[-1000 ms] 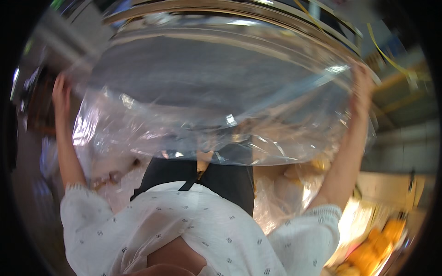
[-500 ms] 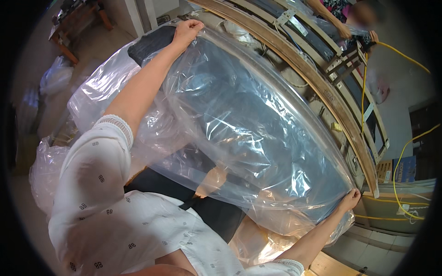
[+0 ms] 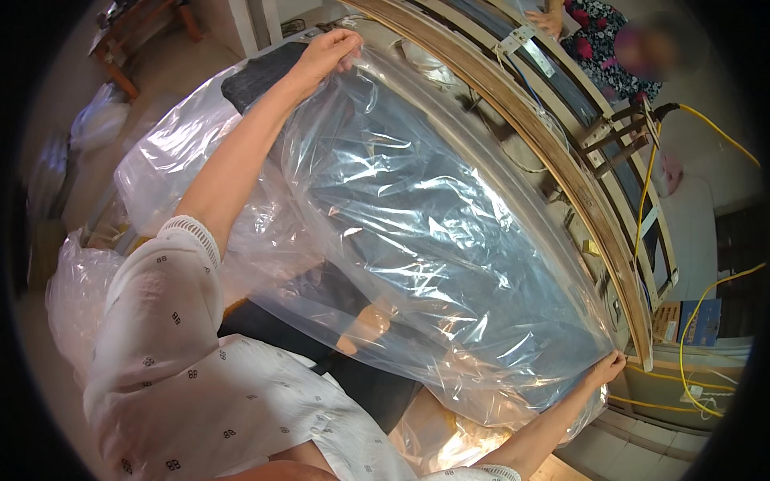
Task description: Wrapping a large dark foam cushion or part in transparent plastic sheeting on a workshop table.
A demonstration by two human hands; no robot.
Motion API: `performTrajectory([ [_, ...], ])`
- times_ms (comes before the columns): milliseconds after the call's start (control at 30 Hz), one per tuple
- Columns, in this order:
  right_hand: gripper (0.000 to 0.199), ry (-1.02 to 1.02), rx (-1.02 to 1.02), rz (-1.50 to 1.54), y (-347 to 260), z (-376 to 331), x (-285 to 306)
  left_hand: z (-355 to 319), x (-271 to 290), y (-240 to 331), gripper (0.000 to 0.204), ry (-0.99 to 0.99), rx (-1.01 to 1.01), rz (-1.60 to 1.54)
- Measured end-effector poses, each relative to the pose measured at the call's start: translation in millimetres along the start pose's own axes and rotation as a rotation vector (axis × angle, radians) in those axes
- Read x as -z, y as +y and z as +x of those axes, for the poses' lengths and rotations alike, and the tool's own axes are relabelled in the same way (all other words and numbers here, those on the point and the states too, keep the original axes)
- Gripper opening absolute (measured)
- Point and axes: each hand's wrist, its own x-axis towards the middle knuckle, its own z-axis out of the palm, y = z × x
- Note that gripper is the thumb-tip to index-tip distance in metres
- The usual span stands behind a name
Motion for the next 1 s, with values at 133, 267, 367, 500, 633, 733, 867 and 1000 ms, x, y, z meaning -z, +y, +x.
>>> performTrajectory([
  [133,0.026,0.021,0.067,-0.056,-4.8,-2.9,-0.4,-21.2,18.0,30.9,0.023,-0.171,-0.034,0.021],
  [267,0.024,-0.004,0.091,-0.164,-10.4,-6.4,5.7,-52.5,31.8,75.3,0.025,-0.182,-0.045,-0.051],
  [367,0.024,-0.058,0.135,-0.348,-17.2,-10.2,23.9,-78.6,30.8,113.8,0.024,-0.181,-0.095,-0.065],
  [500,0.024,0.059,0.559,-0.198,-148.9,-49.7,18.8,-119.8,24.8,155.6,0.023,-0.18,-0.138,-0.076],
  [633,0.015,-0.309,0.666,0.305,-330.3,-132.1,-8.7,-155.3,12.2,172.1,0.013,-0.162,-0.276,-0.045],
  [733,0.017,-0.423,0.746,0.548,-426.3,-191.7,-12.2,-177.2,11.0,174.1,0.012,-0.156,-0.326,-0.076],
  [867,0.019,-0.492,0.902,0.774,-496.8,-241.8,-20.7,-197.6,7.5,173.2,0.011,-0.126,-0.441,-0.051],
  [1000,0.019,-0.527,0.879,0.848,-523.6,-268.6,-38.9,-209.3,11.2,171.0,0.011,-0.122,-0.45,0.048],
])
